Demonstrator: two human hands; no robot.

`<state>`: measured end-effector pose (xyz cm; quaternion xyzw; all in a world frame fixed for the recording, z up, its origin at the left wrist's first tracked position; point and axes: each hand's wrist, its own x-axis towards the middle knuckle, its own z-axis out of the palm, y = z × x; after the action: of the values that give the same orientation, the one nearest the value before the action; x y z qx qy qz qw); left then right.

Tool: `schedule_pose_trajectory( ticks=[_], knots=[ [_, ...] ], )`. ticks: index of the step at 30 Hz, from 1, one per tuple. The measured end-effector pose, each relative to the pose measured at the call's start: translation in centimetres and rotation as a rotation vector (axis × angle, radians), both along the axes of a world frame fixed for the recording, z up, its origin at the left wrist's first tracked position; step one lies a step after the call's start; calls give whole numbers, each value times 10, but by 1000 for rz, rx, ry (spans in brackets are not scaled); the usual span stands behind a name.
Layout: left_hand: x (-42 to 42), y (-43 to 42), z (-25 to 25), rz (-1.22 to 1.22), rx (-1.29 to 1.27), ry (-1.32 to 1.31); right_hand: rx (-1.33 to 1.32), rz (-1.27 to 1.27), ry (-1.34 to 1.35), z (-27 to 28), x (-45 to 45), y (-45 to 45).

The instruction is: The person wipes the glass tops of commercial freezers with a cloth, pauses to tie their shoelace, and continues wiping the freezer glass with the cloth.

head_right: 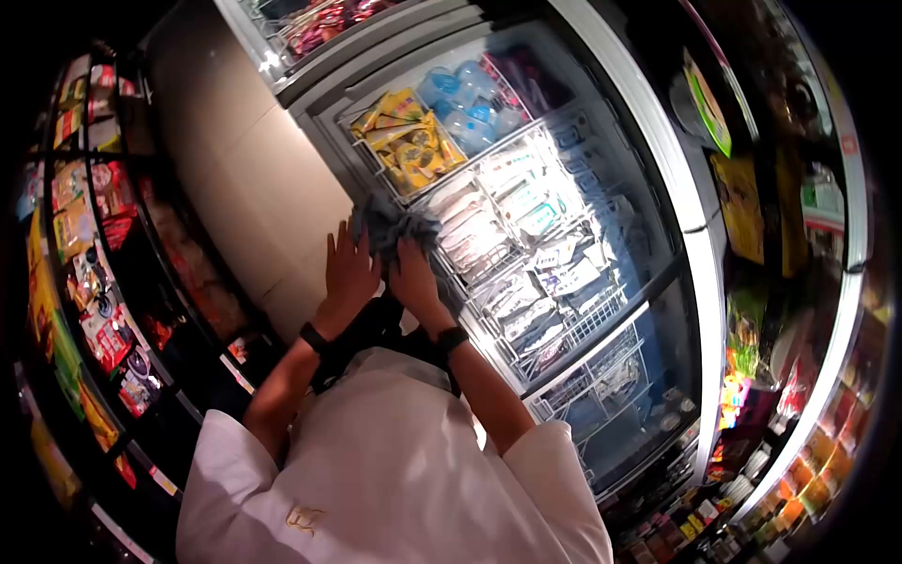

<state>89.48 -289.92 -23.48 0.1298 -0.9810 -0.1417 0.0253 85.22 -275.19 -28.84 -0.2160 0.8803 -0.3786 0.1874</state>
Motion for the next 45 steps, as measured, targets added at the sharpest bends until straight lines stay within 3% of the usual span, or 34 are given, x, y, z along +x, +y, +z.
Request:
schedule_pose_trajectory(
  ticks=[3, 10, 14, 17, 19, 23, 27, 31, 37, 45],
  knots=[
    [-14, -52, 5, 85, -6, 29, 51, 74, -41, 8, -38, -55],
    [-29, -95, -37, 382, 68, -38, 141, 218, 395, -4, -77, -153],
    [-45, -124, -28, 353, 109, -8, 219, 191, 326, -8, -92, -185],
    [-75, -163, -19, 325, 90, 21, 167, 194, 251, 6, -116, -220],
    [-101, -201, -5, 292, 54, 125, 32, 48, 293, 19, -135, -257],
    [-161, -281, 4, 289, 72, 242, -28, 2, 358, 48, -189, -332],
    [-213, -357, -17, 197, 76, 147, 158, 42, 388, 37, -234, -398],
    [-230, -398, -35, 257, 178, 47, 289, 192, 421, 38, -260, -441],
    [-278, -455, -22, 332, 208, 144, 336, 211, 351, 48, -297, -489],
    [-363, -566, -30, 256, 8, 207, 311, -69, 227, 39, -369, -612]
  ],
)
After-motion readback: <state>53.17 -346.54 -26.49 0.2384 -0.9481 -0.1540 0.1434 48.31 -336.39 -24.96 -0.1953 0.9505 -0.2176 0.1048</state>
